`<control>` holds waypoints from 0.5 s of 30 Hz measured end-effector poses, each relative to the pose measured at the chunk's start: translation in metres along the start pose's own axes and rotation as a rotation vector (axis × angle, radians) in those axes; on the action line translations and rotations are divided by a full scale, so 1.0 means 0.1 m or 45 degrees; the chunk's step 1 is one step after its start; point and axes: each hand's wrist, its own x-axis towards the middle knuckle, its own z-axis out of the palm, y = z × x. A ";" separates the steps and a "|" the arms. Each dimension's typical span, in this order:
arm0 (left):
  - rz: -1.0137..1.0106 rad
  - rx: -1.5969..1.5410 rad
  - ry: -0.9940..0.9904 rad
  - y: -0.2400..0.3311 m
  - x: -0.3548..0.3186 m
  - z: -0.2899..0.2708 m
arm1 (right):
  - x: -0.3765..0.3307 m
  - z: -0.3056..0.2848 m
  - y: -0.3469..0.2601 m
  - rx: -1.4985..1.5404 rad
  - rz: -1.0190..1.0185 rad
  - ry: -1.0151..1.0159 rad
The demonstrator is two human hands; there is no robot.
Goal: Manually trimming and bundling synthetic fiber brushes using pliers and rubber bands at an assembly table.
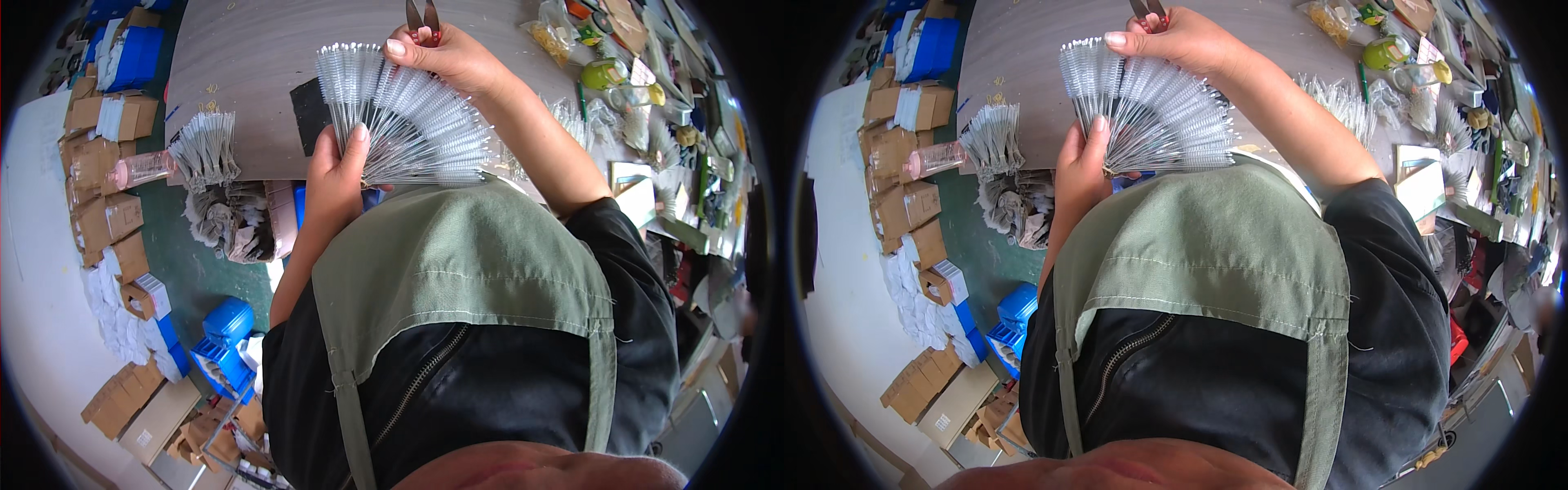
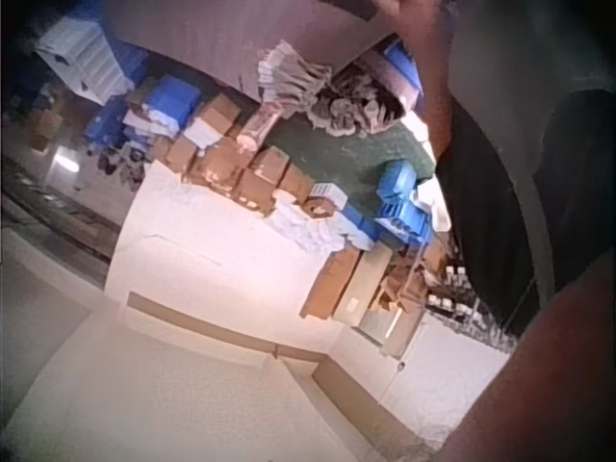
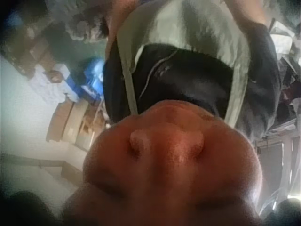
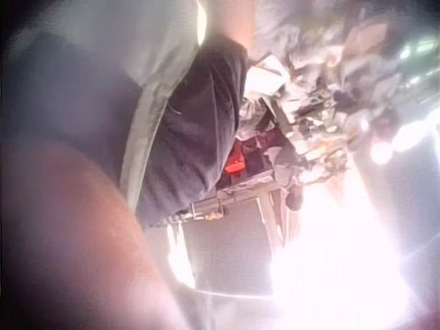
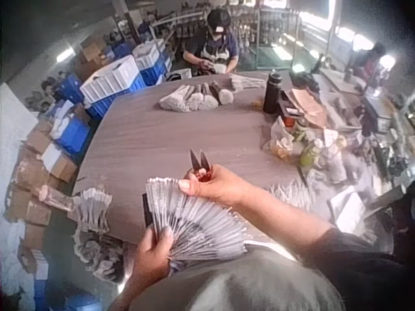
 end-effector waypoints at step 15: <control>0.059 -0.033 0.107 -0.04 0.00 0.02 | -0.03 0.10 -0.09 0.120 0.095 0.026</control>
